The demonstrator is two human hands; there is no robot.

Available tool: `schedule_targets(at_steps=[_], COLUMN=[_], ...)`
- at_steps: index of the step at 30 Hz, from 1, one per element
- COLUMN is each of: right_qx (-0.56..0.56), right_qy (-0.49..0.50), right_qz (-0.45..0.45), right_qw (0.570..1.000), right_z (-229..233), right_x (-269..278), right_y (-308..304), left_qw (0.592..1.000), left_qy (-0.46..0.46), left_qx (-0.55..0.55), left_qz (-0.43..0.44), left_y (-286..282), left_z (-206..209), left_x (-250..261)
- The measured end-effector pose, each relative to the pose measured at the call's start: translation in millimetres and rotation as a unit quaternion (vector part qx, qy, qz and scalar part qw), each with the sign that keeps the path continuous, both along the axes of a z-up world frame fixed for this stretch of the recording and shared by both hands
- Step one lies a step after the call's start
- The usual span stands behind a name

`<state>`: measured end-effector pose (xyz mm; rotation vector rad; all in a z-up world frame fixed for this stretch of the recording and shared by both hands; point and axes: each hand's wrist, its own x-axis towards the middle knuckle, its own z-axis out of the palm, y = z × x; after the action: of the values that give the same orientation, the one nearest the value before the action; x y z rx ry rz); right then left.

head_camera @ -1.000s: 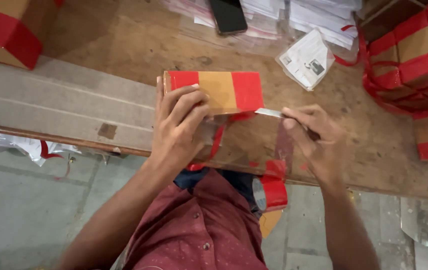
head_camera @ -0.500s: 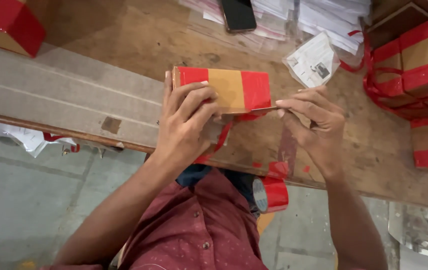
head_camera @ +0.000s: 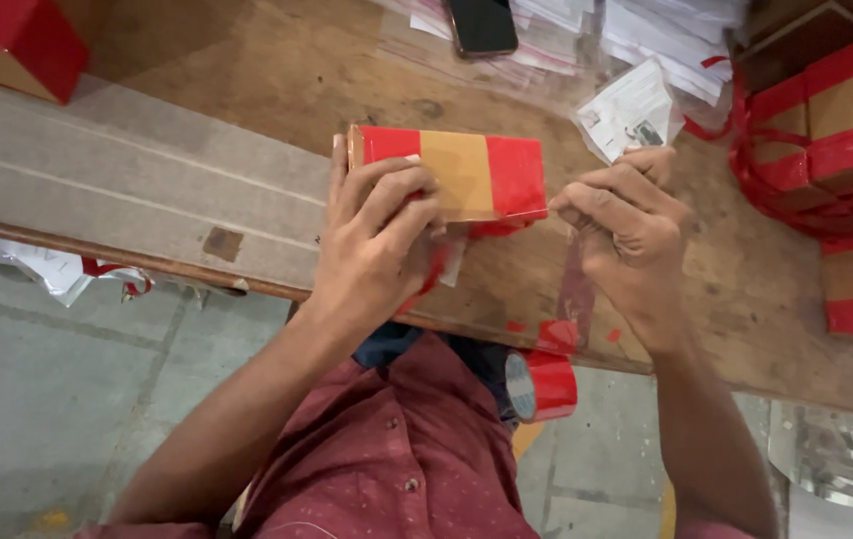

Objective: The person is applying red adhesive tape to small cardboard boxes at a workbench.

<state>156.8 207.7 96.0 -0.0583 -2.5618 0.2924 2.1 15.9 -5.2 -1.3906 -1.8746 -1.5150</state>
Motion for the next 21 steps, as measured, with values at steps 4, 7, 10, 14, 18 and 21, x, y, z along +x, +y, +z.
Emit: schedule_targets(at_steps=[4, 7, 10, 14, 18, 21], right_qx=[0.038, 0.091, 0.115, 0.12, 0.126, 0.141], right_qy=[0.002, 0.007, -0.013, -0.006, -0.033, -0.047], right_qz=[0.005, 0.007, 0.014, 0.019, 0.031, 0.044], right_qw=[0.999, 0.996, 0.993, 0.993, 0.991, 0.988], right_z=[-1, 3, 6, 4, 9, 11], right_x=[0, -3, -3, -7, -14, -15], right_y=[4, 0, -3, -1, -6, -5], left_qw=[1.0, 1.0, 1.0, 1.0, 1.0, 1.0], left_qy=[0.002, 0.0, -0.004, -0.01, -0.012, -0.012], left_qx=[0.001, 0.0, 0.011, 0.004, 0.011, 0.013], left_qz=[-0.001, -0.004, 0.0, -0.001, -0.007, -0.009], left_y=[1, 0, 1, 1, 0, 3], left_z=[-2, 0, -1, 0, 1, 0], left_x=[0, -1, 0, 0, 0, -1])
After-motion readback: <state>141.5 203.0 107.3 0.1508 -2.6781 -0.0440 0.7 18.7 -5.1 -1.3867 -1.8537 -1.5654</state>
